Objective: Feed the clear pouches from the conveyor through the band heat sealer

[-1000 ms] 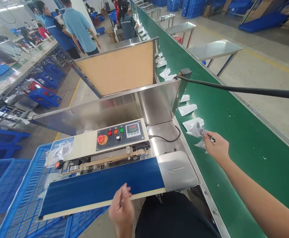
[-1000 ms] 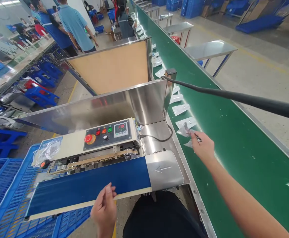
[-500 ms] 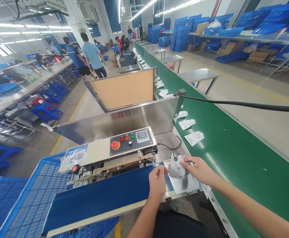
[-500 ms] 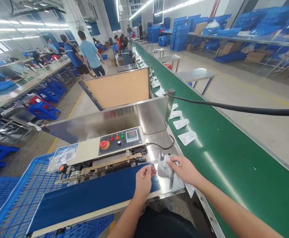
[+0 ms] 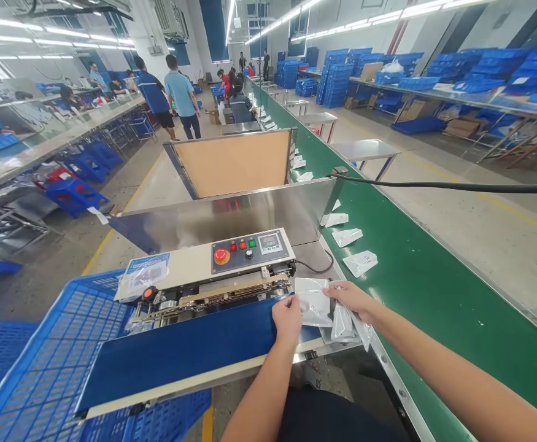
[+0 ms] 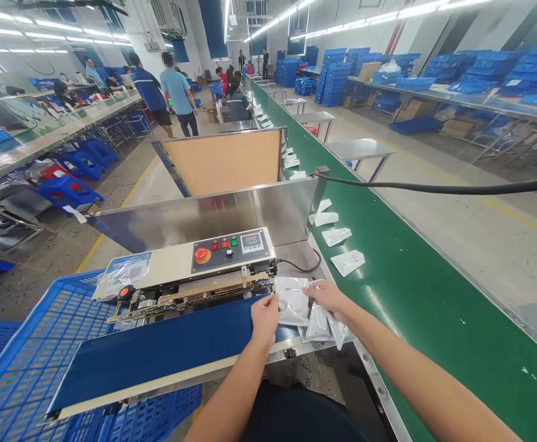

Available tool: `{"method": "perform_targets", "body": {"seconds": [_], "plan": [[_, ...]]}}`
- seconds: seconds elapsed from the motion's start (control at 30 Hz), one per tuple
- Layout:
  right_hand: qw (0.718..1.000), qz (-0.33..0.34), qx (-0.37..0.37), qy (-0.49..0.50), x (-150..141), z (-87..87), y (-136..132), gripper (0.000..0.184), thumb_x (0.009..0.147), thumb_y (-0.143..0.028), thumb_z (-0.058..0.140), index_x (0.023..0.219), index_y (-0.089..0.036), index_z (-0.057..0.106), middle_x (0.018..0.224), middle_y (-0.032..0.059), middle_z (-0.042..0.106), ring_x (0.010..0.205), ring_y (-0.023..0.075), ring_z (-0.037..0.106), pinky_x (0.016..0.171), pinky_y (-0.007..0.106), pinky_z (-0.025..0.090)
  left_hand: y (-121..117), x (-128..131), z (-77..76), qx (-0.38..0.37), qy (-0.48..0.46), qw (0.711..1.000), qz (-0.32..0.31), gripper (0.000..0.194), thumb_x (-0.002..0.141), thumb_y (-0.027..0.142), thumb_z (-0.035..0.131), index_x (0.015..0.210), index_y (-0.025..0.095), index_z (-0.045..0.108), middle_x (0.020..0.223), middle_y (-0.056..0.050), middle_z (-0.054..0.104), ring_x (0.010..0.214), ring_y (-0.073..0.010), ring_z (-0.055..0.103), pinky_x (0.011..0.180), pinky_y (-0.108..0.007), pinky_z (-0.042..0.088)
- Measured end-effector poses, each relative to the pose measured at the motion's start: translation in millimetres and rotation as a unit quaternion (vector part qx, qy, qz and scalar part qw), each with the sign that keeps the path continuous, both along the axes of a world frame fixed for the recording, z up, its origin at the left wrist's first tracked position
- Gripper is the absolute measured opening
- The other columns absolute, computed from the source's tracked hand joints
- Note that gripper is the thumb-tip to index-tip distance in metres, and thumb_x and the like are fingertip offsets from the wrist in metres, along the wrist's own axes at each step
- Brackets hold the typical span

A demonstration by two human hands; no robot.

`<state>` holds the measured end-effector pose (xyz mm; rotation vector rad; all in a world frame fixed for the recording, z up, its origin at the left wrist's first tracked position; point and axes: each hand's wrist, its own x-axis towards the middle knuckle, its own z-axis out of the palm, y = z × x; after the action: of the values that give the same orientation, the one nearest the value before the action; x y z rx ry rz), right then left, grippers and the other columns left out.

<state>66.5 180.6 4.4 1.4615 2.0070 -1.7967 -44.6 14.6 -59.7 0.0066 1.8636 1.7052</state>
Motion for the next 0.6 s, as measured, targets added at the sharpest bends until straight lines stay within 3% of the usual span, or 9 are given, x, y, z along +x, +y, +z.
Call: {"method": "perform_targets", "body": {"seconds": [0.17, 0.33, 0.47, 0.53, 0.6], "plan": [[0.999, 0.035, 0.006, -0.027, -45.7, -10.6, -2.1, 0.046, 0.068, -0.054, 0.088, 0.065, -0.020, 0.057, 0.060, -0.0026, 0.053, 0.057, 0.0109, 0.040, 0.054, 0.023, 0.028, -11.3, -16.0, -7.9, 0.003, -0.013, 0.999, 0.048, 0.042, 0.077, 0.051, 0.079, 0.085, 0.010, 0.085, 0.080, -0.010, 0.079, 0.071, -0.0207, 0.068, 0.067, -0.030, 0.050], [0.998, 0.070, -0.005, 0.000, -72.2, -14.8, -21.0, 0.039, 0.070, -0.047, 0.087, 0.063, -0.020, 0.061, 0.058, -0.0031, 0.052, 0.058, 0.0117, 0.042, 0.056, 0.024, 0.032, -44.1, -33.8, -8.1, -0.009, -0.002, 0.998, 0.069, 0.051, 0.081, 0.058, 0.076, 0.097, 0.010, 0.084, 0.092, -0.013, 0.082, 0.082, -0.0242, 0.073, 0.073, -0.032, 0.054], [0.995, 0.077, 0.040, 0.045, -63.9, -7.0, -30.5, 0.019, 0.077, -0.037, 0.078, 0.073, -0.019, 0.073, 0.070, 0.0003, 0.066, 0.068, 0.0145, 0.053, 0.064, 0.025, 0.041, -87.8, -36.0, 4.3, -0.059, 0.133, 0.984, 0.104, 0.056, 0.090, 0.057, 0.071, 0.123, 0.012, 0.078, 0.122, -0.019, 0.078, 0.110, -0.0295, 0.072, 0.094, -0.038, 0.056], [0.993, 0.071, 0.066, 0.066, -54.4, 0.4, -37.5, 0.018, 0.079, -0.038, 0.075, 0.080, -0.020, 0.077, 0.077, 0.0018, 0.072, 0.073, 0.0167, 0.059, 0.068, 0.026, 0.045, -101.9, -23.4, 15.3, -0.069, 0.213, 0.971, 0.083, 0.060, 0.092, 0.054, 0.072, 0.137, 0.015, 0.071, 0.135, -0.019, 0.073, 0.121, -0.0306, 0.069, 0.104, -0.042, 0.054], [0.990, 0.067, 0.075, 0.100, -46.5, 9.4, -48.6, 0.023, 0.082, -0.042, 0.074, 0.090, -0.020, 0.080, 0.086, 0.0032, 0.076, 0.077, 0.0185, 0.063, 0.069, 0.027, 0.048, -101.4, -3.9, 26.8, -0.036, 0.215, 0.976, -0.003, 0.063, 0.091, 0.052, 0.075, 0.143, 0.018, 0.069, 0.137, -0.019, 0.072, 0.124, -0.0314, 0.068, 0.107, -0.044, 0.053]]}}
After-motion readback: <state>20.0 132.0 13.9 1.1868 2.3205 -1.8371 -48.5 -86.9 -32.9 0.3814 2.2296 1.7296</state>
